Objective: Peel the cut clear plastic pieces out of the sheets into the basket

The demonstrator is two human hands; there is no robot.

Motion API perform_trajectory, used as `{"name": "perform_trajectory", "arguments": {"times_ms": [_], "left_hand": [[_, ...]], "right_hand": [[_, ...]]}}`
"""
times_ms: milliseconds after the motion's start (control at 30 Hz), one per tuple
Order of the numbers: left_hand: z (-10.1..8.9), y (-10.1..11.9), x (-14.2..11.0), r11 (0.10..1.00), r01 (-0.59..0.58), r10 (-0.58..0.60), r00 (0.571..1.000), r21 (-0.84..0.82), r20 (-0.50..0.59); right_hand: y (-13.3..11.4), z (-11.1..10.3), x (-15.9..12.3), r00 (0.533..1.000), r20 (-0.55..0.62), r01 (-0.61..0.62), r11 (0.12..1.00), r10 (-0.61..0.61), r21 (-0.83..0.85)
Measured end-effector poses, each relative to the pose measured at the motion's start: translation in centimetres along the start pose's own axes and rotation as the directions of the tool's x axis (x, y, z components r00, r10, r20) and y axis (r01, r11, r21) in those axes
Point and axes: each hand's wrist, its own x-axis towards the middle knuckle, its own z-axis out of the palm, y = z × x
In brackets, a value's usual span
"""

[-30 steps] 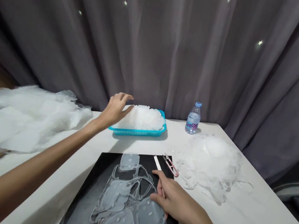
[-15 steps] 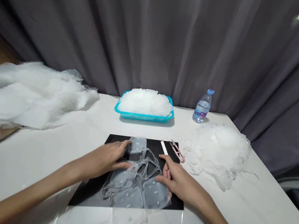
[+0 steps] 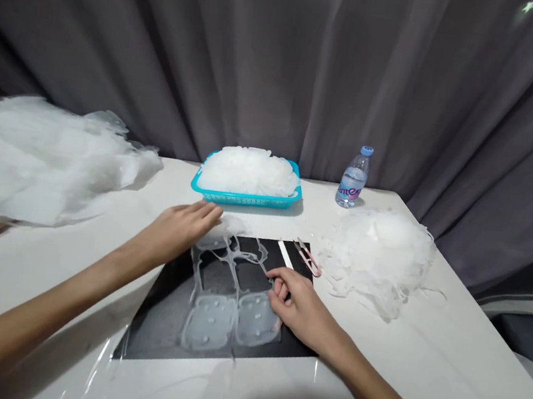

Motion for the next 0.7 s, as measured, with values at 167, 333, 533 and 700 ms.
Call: {"name": "perform_trajectory", "arguments": {"times_ms": [167,333,533,700], "left_hand": [[0.8,0.5,1.0,0.997,0.054,-0.044,0.988,0.062,-0.15],[1.8,6.8,-2.6,0.983,-0.176,0.169,0.98,-0.059,-0.102],[2.9,9.9,-5.1,0.86,-0.283,0.314,0.95,-0.426,0.003],[3.7,8.0,-4.2,0.825,-0.301,0.364,0.93,-0.478,0.044]], "right_hand": [[0.7,0.7,0.4,0.993,-0.112,0.035,0.991,-0.02,0.127],[1.1,0.5,0.7,0.962,-0.208,0.149,0.979,-0.175,-0.137],[1.9,-0.9,2.3,0.887,-0.297,0.109,0.787,-0.352,-0.608],[2.4,-1.6,2.5,0.941,-0.232,0.04,0.764,-0.245,-0.644]]}}
